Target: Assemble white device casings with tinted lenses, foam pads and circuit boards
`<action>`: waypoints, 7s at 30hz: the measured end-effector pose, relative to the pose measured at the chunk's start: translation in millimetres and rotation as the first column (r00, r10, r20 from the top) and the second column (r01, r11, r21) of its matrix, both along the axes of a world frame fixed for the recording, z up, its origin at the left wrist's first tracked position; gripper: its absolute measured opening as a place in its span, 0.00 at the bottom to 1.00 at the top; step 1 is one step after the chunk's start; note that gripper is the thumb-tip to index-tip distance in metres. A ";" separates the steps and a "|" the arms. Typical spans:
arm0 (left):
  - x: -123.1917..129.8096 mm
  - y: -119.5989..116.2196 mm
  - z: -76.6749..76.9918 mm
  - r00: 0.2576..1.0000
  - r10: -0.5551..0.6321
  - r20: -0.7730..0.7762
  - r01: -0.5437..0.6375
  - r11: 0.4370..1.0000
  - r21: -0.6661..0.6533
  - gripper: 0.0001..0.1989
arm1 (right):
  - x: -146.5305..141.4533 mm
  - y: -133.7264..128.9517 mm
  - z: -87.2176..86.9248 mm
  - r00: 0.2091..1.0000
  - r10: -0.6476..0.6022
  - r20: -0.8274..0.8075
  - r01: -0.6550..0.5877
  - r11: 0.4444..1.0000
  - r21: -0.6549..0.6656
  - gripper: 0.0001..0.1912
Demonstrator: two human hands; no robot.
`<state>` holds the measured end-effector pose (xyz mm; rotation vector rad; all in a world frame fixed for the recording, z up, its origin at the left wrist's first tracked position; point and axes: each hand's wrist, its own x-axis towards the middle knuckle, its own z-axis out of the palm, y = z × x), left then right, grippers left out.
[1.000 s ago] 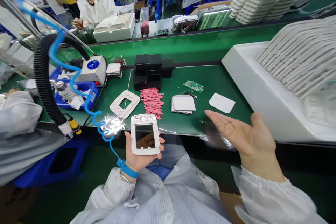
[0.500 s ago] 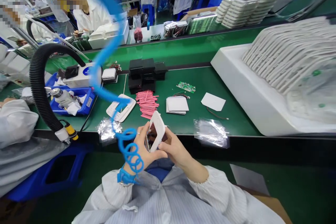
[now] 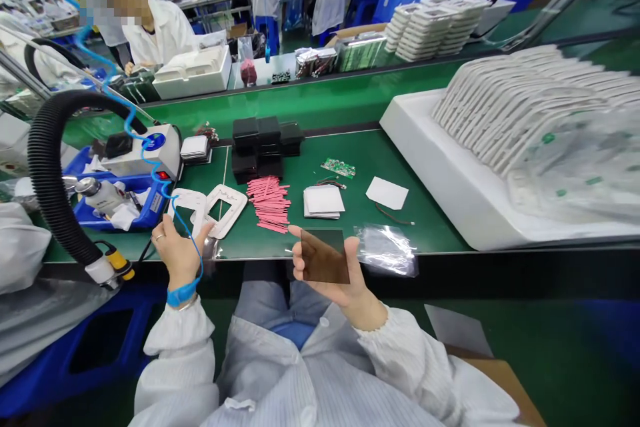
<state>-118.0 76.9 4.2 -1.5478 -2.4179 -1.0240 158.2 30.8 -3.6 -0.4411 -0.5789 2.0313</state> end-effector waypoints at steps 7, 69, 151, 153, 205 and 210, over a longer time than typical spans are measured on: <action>26.6 -24.8 4.8 0.998 -0.050 0.037 0.040 0.972 0.232 0.35 | -5.9 -2.3 -3.1 0.998 0.000 0.066 -0.001 1.000 0.004 0.42; 91.5 -100.3 -31.8 -0.622 -0.200 0.757 0.397 0.753 0.525 0.41 | 25.8 -35.2 -11.1 0.669 -0.188 0.720 0.249 0.968 0.022 0.14; 77.1 -118.1 -7.8 -0.015 -0.316 0.949 0.143 0.938 0.315 0.38 | -75.9 -24.1 20.1 0.584 -0.493 0.645 -0.504 0.403 0.764 0.10; 65.1 -125.7 -5.0 -0.083 -0.275 0.958 0.091 0.955 0.282 0.32 | -88.5 -14.5 23.7 0.639 -0.337 0.692 -0.607 0.331 0.722 0.09; 3.0 -114.3 4.3 0.199 -0.279 0.939 0.121 0.958 0.259 0.22 | -73.8 40.8 34.5 0.798 -0.172 0.578 0.003 0.959 0.282 0.16; 22.3 -96.0 10.0 -0.335 -0.284 0.898 0.049 0.947 0.317 0.29 | -54.8 20.9 26.0 0.737 -0.264 0.622 0.079 0.948 0.309 0.26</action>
